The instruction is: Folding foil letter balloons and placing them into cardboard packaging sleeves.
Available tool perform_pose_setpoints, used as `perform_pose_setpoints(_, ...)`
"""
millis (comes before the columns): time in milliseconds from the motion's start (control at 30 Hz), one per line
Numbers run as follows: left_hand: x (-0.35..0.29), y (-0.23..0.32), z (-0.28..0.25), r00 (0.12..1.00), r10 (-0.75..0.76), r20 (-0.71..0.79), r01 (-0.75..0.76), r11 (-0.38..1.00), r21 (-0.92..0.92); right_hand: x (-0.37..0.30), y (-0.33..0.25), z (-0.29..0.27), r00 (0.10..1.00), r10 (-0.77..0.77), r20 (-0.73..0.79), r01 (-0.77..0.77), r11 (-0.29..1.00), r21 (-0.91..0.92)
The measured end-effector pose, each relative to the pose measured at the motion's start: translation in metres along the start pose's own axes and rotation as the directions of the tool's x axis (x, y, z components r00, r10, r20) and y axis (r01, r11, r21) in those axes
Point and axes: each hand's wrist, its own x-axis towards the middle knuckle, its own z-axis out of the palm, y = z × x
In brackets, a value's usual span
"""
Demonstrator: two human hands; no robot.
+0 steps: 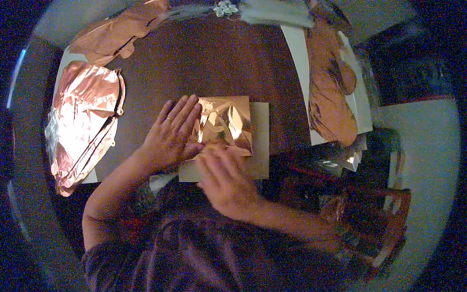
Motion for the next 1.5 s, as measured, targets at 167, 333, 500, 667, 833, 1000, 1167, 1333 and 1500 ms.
perform_pose_setpoints(167, 0.002, 0.000, -0.002, 1.000, 0.012, 0.019, -0.012, 0.999, 0.042, -0.011, -0.009, 0.037, 0.999, 0.040, -0.024, -0.042, 0.991, -0.124)
perform_pose_setpoints(333, 0.002, 0.000, -0.001, 1.000, 0.017, 0.012, -0.017, 0.999, 0.039, -0.020, -0.009, 0.038, 0.995, 0.088, -0.048, -0.094, 0.986, -0.140)
perform_pose_setpoints(500, 0.002, -0.001, 0.001, 1.000, 0.022, -0.006, -0.022, 0.999, 0.048, -0.014, -0.016, 0.043, 0.989, 0.115, -0.092, -0.127, 0.982, -0.143)
perform_pose_setpoints(667, 0.003, 0.002, -0.011, 0.999, -0.008, -0.043, 0.003, 0.995, -0.104, -0.013, -0.019, 0.051, 0.989, 0.132, -0.073, -0.146, 0.962, -0.230)
perform_pose_setpoints(833, 0.011, 0.022, 0.005, 0.978, -0.166, -0.126, 0.147, 0.978, -0.150, -0.008, -0.021, 0.046, 0.991, 0.126, -0.042, -0.132, 0.962, -0.240)
perform_pose_setpoints(1000, 0.013, 0.021, 0.016, 0.974, -0.175, -0.147, 0.171, 0.984, -0.042, -0.007, -0.019, 0.045, 0.987, 0.156, -0.037, -0.160, 0.974, -0.162)
perform_pose_setpoints(1167, 0.013, 0.021, 0.017, 0.975, -0.204, -0.089, 0.203, 0.979, -0.028, -0.011, -0.017, 0.048, 0.985, 0.161, -0.061, -0.167, 0.978, -0.126)
perform_pose_setpoints(1333, 0.012, 0.022, 0.019, 0.972, -0.178, -0.153, 0.174, 0.984, -0.035, -0.024, -0.006, 0.031, 0.968, 0.239, -0.078, -0.251, 0.944, -0.215)
perform_pose_setpoints(1500, 0.012, 0.024, 0.018, 0.972, -0.195, -0.132, 0.193, 0.981, -0.026, -0.045, 0.014, 0.012, 0.953, 0.290, -0.092, -0.304, 0.897, -0.320)
